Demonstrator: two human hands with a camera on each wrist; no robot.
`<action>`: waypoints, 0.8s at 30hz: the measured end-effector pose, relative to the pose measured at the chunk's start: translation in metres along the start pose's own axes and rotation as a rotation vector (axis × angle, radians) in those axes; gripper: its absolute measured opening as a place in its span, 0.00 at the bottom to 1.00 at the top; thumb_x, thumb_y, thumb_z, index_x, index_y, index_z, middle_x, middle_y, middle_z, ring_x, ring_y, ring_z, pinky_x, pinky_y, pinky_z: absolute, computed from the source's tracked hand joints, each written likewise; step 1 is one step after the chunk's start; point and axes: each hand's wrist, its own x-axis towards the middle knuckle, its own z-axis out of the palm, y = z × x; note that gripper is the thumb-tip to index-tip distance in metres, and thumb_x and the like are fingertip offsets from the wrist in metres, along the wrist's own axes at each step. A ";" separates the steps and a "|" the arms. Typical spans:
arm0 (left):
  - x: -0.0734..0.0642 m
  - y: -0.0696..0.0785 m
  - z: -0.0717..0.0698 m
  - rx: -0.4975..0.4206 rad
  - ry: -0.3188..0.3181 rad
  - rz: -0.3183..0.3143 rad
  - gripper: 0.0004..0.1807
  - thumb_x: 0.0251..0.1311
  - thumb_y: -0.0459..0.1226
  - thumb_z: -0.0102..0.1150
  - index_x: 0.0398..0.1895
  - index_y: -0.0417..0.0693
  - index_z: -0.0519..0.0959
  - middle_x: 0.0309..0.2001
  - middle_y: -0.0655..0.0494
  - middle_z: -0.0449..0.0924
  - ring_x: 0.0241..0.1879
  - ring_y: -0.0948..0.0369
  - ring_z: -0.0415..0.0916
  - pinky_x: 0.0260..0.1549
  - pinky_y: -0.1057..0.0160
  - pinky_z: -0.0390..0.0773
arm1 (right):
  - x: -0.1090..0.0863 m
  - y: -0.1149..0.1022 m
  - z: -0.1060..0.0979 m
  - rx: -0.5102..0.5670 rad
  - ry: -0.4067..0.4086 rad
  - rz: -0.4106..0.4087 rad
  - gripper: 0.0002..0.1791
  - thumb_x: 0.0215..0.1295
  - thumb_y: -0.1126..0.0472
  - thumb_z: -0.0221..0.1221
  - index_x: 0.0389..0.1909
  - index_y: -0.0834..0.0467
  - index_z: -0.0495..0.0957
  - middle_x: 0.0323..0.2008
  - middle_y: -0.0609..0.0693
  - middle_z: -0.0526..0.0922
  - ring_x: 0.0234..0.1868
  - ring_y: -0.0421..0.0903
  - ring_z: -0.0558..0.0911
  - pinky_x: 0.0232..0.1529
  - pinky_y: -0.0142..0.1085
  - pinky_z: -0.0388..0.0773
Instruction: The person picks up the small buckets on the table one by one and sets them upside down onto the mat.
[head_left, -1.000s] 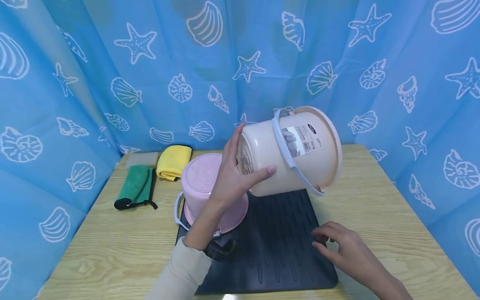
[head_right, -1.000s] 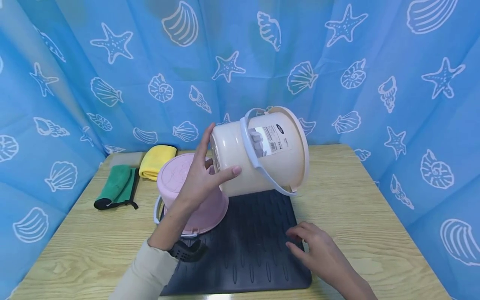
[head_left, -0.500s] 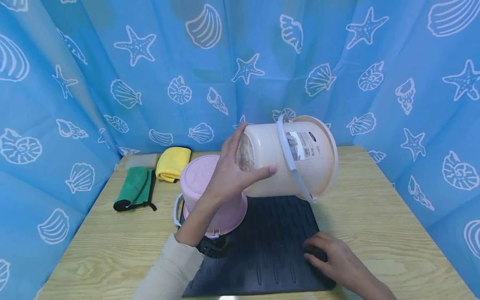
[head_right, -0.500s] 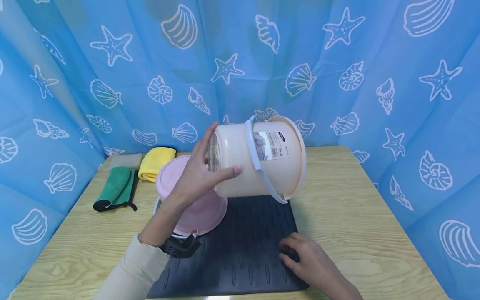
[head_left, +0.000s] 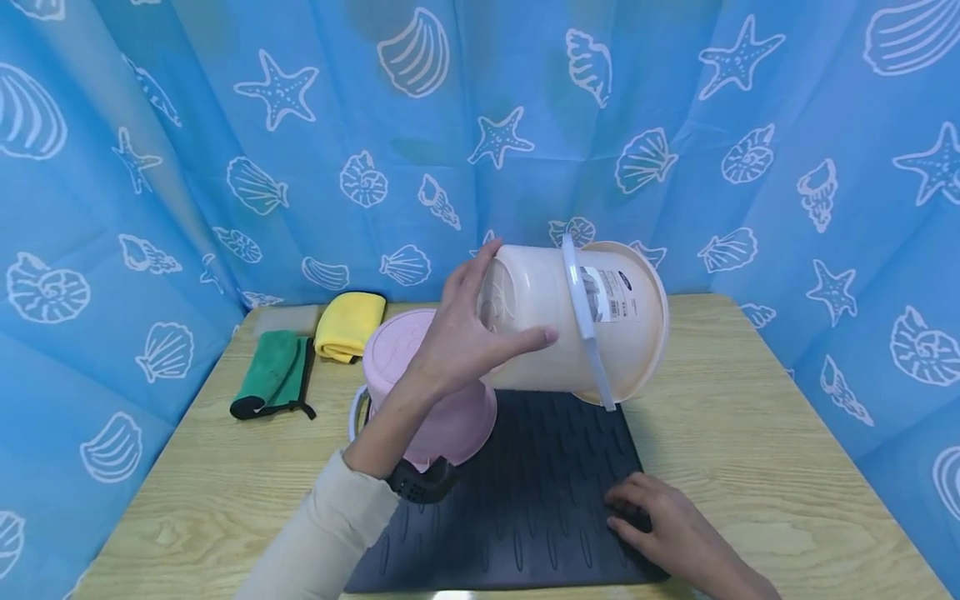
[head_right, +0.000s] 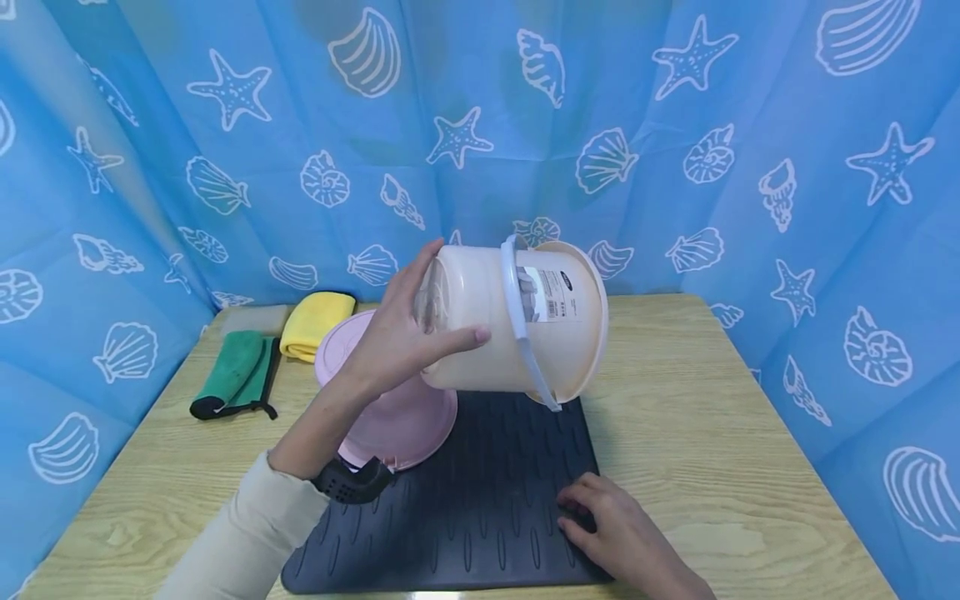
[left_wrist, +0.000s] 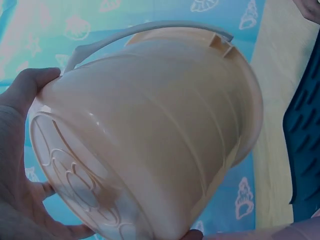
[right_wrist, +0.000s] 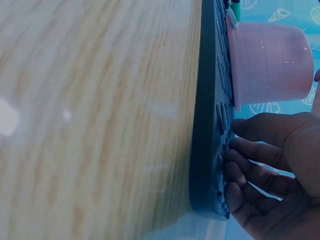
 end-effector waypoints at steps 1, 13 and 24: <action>0.001 0.001 0.000 0.006 -0.002 -0.001 0.58 0.42 0.63 0.74 0.75 0.88 0.47 0.75 0.59 0.48 0.65 0.51 0.60 0.52 0.43 0.75 | 0.000 0.000 0.000 0.002 -0.008 0.004 0.10 0.56 0.62 0.72 0.38 0.52 0.85 0.34 0.36 0.76 0.34 0.33 0.77 0.33 0.32 0.79; 0.006 0.013 0.000 0.127 -0.039 -0.051 0.60 0.40 0.68 0.70 0.77 0.85 0.46 0.76 0.57 0.47 0.62 0.52 0.64 0.49 0.45 0.75 | 0.000 0.001 0.003 0.025 -0.021 -0.002 0.11 0.55 0.63 0.73 0.38 0.52 0.85 0.37 0.37 0.76 0.36 0.34 0.77 0.35 0.32 0.79; 0.019 0.021 0.002 0.224 -0.103 -0.087 0.60 0.41 0.69 0.68 0.78 0.78 0.47 0.76 0.52 0.48 0.65 0.49 0.62 0.49 0.43 0.76 | -0.001 0.003 0.005 0.061 0.003 -0.052 0.12 0.54 0.64 0.73 0.39 0.53 0.84 0.38 0.38 0.76 0.35 0.34 0.76 0.33 0.32 0.79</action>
